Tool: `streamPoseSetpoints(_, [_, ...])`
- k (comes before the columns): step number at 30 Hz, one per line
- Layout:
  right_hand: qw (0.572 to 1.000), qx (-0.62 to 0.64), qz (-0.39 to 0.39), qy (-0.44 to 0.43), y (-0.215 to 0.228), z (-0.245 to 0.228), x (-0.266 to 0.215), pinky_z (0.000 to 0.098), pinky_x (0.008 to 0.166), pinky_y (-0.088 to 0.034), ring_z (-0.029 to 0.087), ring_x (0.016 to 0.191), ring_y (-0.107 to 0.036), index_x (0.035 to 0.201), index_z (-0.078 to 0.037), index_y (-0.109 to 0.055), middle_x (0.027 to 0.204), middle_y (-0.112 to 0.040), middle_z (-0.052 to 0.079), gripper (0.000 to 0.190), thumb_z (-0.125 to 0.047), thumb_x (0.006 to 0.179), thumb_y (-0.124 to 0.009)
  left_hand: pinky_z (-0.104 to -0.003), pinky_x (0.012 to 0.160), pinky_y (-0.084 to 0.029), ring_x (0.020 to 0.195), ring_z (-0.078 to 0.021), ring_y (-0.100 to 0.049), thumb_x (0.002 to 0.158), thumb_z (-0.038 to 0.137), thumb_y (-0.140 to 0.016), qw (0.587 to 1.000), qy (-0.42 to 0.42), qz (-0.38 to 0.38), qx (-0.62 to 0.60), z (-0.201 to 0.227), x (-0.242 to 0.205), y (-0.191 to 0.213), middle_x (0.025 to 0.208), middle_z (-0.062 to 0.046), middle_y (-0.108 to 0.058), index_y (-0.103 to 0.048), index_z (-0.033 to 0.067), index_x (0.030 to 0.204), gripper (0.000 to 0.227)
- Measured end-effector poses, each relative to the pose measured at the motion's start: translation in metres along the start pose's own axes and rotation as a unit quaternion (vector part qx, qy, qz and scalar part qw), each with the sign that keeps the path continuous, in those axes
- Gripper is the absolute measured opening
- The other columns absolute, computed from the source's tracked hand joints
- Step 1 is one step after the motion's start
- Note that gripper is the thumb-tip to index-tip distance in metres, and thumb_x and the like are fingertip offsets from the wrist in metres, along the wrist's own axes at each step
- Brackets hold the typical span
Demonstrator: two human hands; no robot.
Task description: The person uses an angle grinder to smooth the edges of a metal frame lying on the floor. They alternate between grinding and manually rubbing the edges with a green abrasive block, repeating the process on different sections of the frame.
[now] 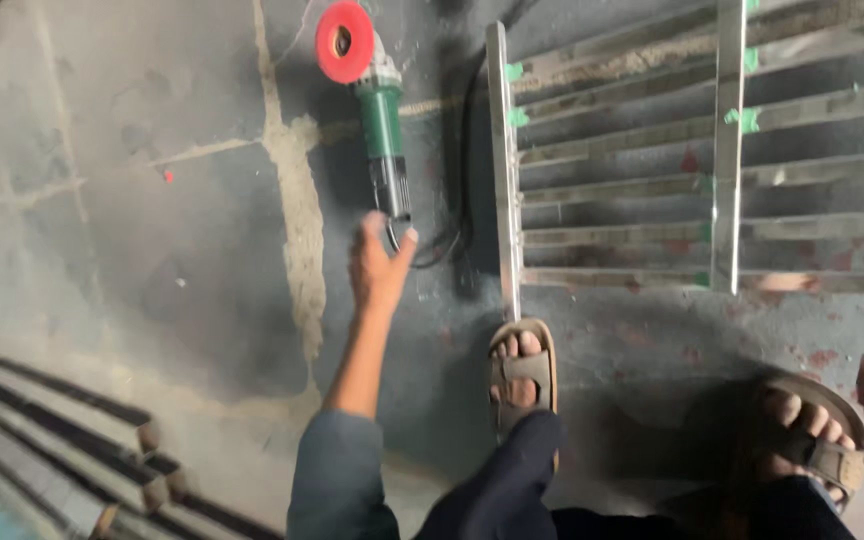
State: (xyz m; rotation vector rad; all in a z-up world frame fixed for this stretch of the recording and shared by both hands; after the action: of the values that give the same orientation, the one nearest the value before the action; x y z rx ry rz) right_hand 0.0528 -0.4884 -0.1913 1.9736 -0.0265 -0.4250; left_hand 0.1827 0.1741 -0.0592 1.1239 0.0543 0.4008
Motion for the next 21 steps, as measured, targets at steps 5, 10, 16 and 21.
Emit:
streamPoseSetpoints(5, [0.995, 0.019, 0.052, 0.079, 0.009, -0.04, -0.023, 0.0312, 0.087, -0.056, 0.02, 0.08, -0.071, 0.098, 0.0, -0.068, 0.091, -0.072, 0.011, 0.019, -0.018, 0.101, -0.072, -0.055, 0.094, -0.048, 0.115, -0.0487, -0.06, 0.077, 0.062, -0.088, 0.996, 0.085, -0.014, -0.038, -0.057, 0.09, -0.038, 0.123, -0.033, -0.059, -0.045, -0.0068, 0.132, 0.098])
streamPoseSetpoints(10, [0.976, 0.202, 0.074, 0.025, 0.022, -0.066, -0.057, 0.034, 0.08, -0.052, 0.022, 0.082, -0.067, 0.101, 0.002, -0.066, 0.091, -0.068, 0.014, 0.02, -0.015, 0.102, -0.075, -0.052, 0.085, -0.053, 0.099, -0.0426, -0.069, 0.07, 0.051, -0.089, 0.981, 0.18, -0.072, -0.016, -0.066, 0.119, -0.081, 0.106, -0.022, -0.071, -0.057, 0.0028, 0.116, 0.073])
streamPoseSetpoints(16, [0.972, 0.215, -0.055, -0.073, 0.051, -0.141, -0.079, 0.0362, 0.092, -0.054, 0.023, 0.098, -0.071, 0.118, -0.001, -0.068, 0.104, -0.071, 0.014, 0.027, -0.017, 0.097, -0.073, -0.037, 0.072, -0.058, 0.082, -0.0221, -0.07, 0.071, 0.026, -0.088, 0.897, 0.155, -0.121, -0.395, -0.068, 0.112, -0.04, 0.098, -0.01, -0.07, -0.06, 0.002, 0.116, 0.058])
streamPoseSetpoints(21, [0.947, 0.253, -0.186, -0.062, 0.104, -0.26, -0.04, 0.0387, 0.106, -0.056, 0.024, 0.114, -0.076, 0.134, -0.004, -0.069, 0.119, -0.075, 0.015, 0.047, -0.019, 0.09, -0.071, -0.032, 0.075, -0.057, 0.087, -0.0171, -0.068, 0.069, 0.028, -0.088, 0.83, 0.11, -0.184, -0.515, -0.003, 0.057, 0.01, 0.103, -0.006, -0.069, -0.061, 0.004, 0.122, 0.064])
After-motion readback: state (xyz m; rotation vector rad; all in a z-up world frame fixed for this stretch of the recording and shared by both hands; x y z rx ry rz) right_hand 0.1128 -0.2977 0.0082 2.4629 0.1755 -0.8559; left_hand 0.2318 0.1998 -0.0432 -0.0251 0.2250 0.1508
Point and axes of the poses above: each hand's wrist, its own x-axis towards the middle knuckle, its own y-axis out of the back of the hand, z = x × y, the point moved 3 cm from there along x, towards the middle knuckle
